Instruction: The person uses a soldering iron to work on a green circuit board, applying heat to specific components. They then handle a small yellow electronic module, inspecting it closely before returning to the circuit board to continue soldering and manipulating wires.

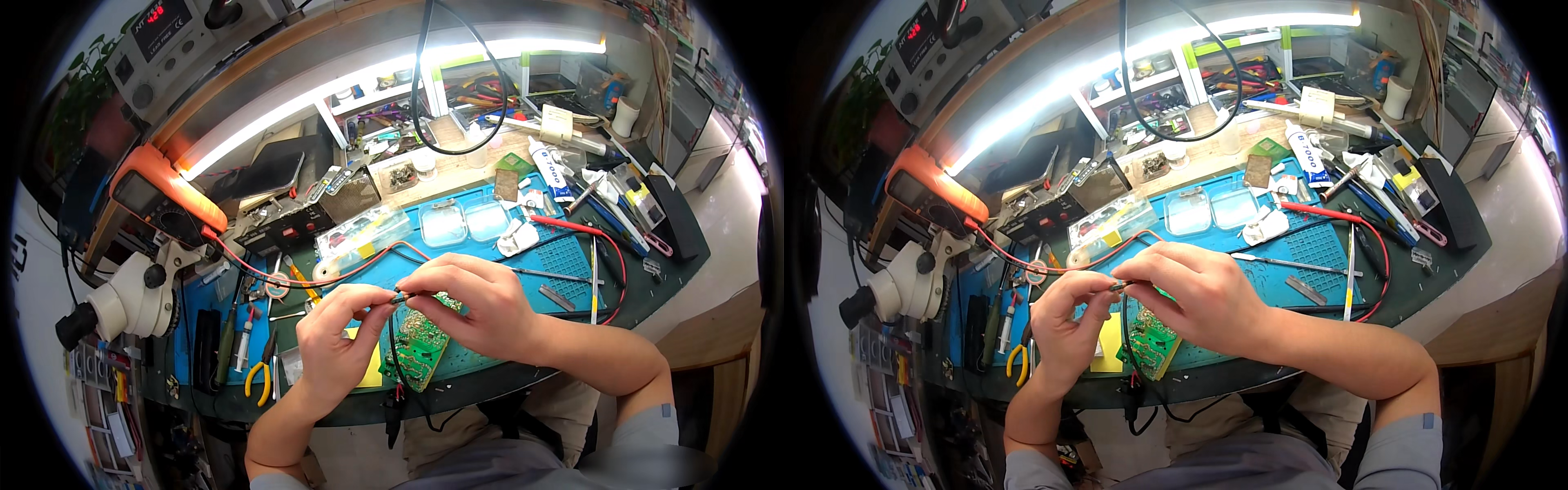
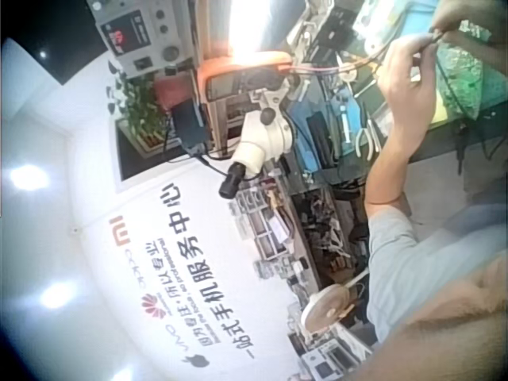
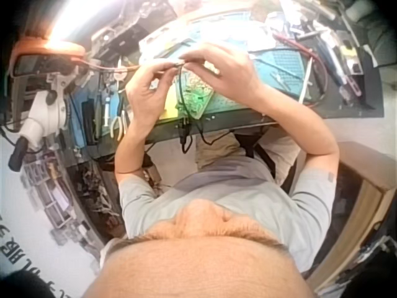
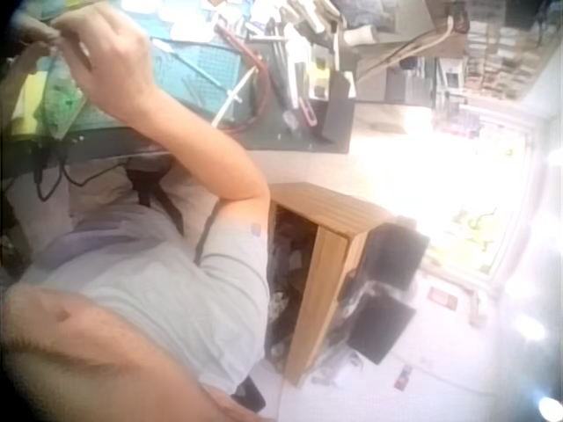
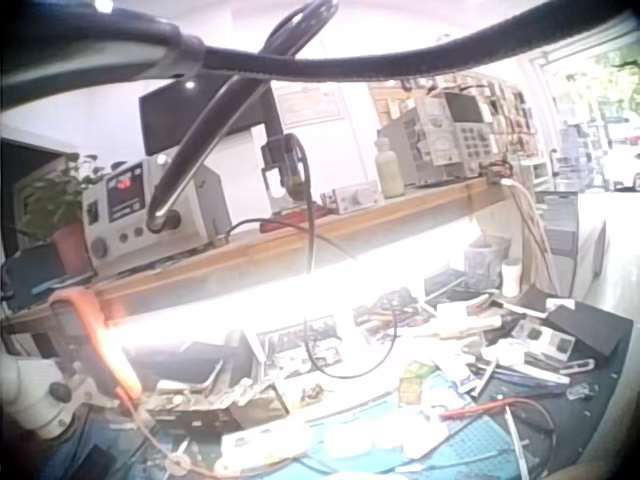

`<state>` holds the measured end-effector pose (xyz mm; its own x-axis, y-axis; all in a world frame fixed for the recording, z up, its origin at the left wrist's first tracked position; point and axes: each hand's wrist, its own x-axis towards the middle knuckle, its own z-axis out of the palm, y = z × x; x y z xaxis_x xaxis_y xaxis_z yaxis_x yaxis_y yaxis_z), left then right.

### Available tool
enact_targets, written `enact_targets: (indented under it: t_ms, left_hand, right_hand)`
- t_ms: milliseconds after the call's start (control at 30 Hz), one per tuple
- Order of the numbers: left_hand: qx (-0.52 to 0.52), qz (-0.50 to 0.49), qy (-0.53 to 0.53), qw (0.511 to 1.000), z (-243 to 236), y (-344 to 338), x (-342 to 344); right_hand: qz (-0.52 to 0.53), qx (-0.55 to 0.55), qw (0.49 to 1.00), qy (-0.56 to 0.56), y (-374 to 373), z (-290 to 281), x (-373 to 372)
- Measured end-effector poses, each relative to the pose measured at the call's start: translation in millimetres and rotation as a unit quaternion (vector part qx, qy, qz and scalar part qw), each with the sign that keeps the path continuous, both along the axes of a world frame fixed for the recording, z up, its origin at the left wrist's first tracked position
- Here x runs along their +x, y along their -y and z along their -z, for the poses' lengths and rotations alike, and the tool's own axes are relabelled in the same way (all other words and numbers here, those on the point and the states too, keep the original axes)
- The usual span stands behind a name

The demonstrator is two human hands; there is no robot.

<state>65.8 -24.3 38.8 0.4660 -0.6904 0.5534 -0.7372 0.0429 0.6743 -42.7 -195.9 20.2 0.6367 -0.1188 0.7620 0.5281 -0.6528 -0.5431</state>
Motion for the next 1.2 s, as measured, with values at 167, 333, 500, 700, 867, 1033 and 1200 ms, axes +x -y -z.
enact_targets:
  t_ms: [167, 333, 500, 700, 867, 1033, 1200]
  left_hand:
    - [-0.002, 0.000, 0.004, 1.000, 1.3, 0.4, 0.2]
    - [0.006, 0.000, 0.014, 1.000, 0.1, 1.1, 0.2]
    - [0.021, 0.005, 0.010, 1.000, -1.7, -1.4, 0.5]
    - [0.023, 0.007, 0.016, 1.000, -1.0, -0.8, 1.6]
    - [0.026, 0.006, 0.013, 1.000, 1.6, -1.6, 3.3]
    - [0.009, 0.004, -0.005, 1.000, 4.1, -1.8, 3.7]
    - [-0.036, 0.004, -0.018, 0.999, 1.7, 3.9, -2.1]
  right_hand:
    - [-0.001, 0.000, 1.000, 0.005, -0.1, 0.1, 0.7]
    - [-0.004, 0.002, 1.000, 0.006, -0.1, -0.2, 1.0]
    - [-0.006, 0.013, 1.000, 0.007, -0.2, -0.5, 1.5]
    - [0.012, 0.035, 0.999, -0.003, -1.2, 3.8, 2.8]
    - [0.021, 0.032, 0.999, -0.008, -0.6, 4.6, 2.9]
    - [0.020, 0.018, 0.999, -0.030, 0.8, 3.7, 1.1]
    - [0.014, 0.006, 1.000, -0.022, 1.1, 3.3, 1.0]
